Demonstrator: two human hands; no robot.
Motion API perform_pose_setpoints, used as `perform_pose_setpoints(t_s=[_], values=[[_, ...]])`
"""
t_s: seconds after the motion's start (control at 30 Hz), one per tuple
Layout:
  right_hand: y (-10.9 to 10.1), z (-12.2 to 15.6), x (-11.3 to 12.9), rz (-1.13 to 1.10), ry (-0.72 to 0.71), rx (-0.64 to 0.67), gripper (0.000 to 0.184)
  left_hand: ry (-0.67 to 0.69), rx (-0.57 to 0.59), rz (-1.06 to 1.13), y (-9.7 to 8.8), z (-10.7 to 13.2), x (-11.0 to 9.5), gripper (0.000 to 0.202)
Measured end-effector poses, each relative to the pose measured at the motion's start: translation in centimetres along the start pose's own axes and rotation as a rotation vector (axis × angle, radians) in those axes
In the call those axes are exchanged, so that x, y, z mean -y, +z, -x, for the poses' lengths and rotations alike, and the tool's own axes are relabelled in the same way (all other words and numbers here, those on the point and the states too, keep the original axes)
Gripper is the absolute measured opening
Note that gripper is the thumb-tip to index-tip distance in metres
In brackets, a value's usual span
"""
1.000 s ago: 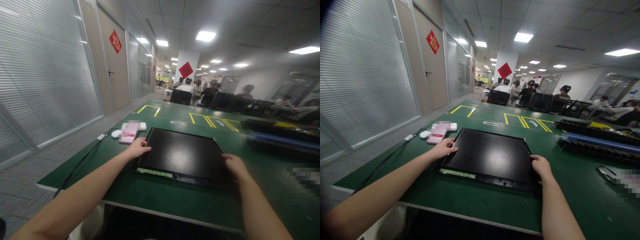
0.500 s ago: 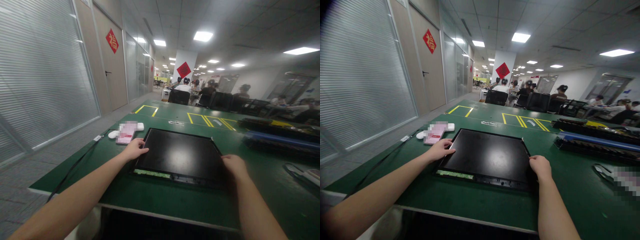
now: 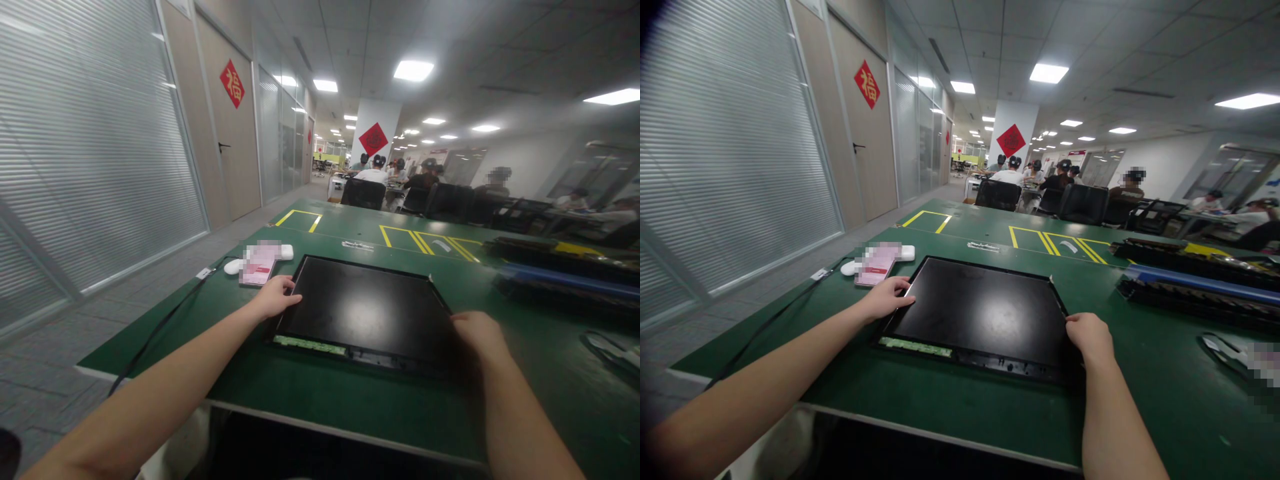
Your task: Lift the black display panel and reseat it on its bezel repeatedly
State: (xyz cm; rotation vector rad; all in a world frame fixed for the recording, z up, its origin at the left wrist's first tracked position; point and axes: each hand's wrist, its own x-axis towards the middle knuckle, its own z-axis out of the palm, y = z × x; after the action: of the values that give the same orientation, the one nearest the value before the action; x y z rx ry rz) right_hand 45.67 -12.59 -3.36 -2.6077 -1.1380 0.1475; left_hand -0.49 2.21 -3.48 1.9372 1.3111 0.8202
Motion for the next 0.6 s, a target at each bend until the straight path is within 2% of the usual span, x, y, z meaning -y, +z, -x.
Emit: perform_pose_setpoints(t_s=[0.17, 0.4, 0.6], values=[[0.2, 0.6, 0.8, 0.039, -0.047, 0.014, 0.031, 0.023, -0.014, -0.036, 0.2, -0.1, 0.3, 0.031], [0.8, -0.2, -0.3, -0.113, -0.005, 0.0, 0.035, 0.079, -0.023, -0.134, 0.0, -0.1, 0.5, 0.034], [0.5, -0.1, -0.1, -0.154, 0.007, 0.013, 0.037, 0.098, -0.022, -0.139, -0.2, -0.2, 0.3, 0.03]])
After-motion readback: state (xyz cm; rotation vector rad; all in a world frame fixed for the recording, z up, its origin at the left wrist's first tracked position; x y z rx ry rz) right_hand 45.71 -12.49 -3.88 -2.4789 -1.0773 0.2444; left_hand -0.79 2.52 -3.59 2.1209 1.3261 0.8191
